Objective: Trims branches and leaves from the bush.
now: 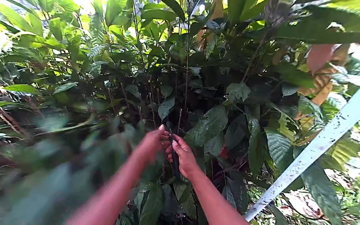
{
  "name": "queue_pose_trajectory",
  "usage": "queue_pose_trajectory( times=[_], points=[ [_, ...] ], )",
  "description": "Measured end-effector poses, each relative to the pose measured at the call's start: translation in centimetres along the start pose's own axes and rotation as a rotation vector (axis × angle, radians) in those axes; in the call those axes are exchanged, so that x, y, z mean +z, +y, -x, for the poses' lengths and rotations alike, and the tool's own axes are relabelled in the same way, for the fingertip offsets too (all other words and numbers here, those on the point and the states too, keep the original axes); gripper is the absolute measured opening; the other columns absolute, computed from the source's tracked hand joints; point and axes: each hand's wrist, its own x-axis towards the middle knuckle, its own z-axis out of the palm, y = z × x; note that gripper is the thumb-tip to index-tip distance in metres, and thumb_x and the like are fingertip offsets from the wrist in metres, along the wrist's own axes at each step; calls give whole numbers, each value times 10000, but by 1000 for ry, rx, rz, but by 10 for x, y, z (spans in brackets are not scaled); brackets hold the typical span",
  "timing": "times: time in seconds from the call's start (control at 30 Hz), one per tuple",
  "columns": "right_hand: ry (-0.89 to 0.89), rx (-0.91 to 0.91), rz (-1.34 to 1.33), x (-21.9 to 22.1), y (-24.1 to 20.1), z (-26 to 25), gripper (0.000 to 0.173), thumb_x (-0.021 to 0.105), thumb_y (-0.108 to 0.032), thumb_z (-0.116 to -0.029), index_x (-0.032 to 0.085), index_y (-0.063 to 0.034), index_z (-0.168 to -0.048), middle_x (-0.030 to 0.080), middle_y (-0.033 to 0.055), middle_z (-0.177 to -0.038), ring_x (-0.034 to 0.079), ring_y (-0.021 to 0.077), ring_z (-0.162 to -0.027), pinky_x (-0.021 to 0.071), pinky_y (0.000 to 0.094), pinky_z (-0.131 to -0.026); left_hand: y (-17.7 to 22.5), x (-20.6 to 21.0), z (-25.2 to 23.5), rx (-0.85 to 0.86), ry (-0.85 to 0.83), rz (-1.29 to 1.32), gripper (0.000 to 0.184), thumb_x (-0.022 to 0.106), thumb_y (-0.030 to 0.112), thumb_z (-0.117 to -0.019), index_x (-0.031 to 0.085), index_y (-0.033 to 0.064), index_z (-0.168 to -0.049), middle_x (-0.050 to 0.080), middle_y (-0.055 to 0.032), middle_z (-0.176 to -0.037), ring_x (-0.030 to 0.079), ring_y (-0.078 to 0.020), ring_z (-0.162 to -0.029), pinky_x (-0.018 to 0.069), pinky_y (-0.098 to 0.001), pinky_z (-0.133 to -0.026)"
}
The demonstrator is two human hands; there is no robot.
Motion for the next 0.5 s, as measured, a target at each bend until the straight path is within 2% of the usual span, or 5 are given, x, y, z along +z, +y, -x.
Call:
queue_pose_trajectory(
  times=[0.07,0.13,0.2,0.33,0.5],
  points=[
    [-10,-41,25,-3,4,0,430,391,-188,-1099,425,-30,-1498,653,70,-880,626,141,-705,533,277,-607,-1,-1,0,3,-2,-5,462,374,364,-1121,573,-27,-1264,641,-150,-1155,686,-224,-940,592,-391,-839],
    [-2,-89,22,-4,6,0,432,388,-184,-1092,414,-17,-1490,655,74,-874,624,140,-695,533,276,-603,-2,-3,-1,-10,-15,-16,454,399,390,-1112,552,11,-1310,648,-146,-1172,698,-236,-925,604,-397,-804],
    [-3,-94,18,-6,7,0,430,379,-181,-1095,403,-18,-1492,654,75,-873,623,141,-693,533,277,-604,-1,-4,-1,-15,-46,-1,472,393,396,-1113,543,7,-1335,655,-151,-1143,706,-244,-904,613,-403,-798],
    [-55,-80,34,-9,11,-1,426,389,-180,-1093,418,-14,-1484,654,77,-867,624,135,-693,528,264,-601,0,1,1,-21,-67,10,483,393,385,-1114,590,-38,-1238,663,-147,-1092,704,-213,-874,610,-369,-786],
    [-76,-74,30,-12,10,0,421,390,-181,-1090,414,-8,-1473,662,80,-878,630,133,-693,528,256,-593,-2,2,0,-20,-70,20,440,437,355,-1106,616,-39,-1187,668,-134,-1066,702,-203,-874,609,-363,-797]
  ],
)
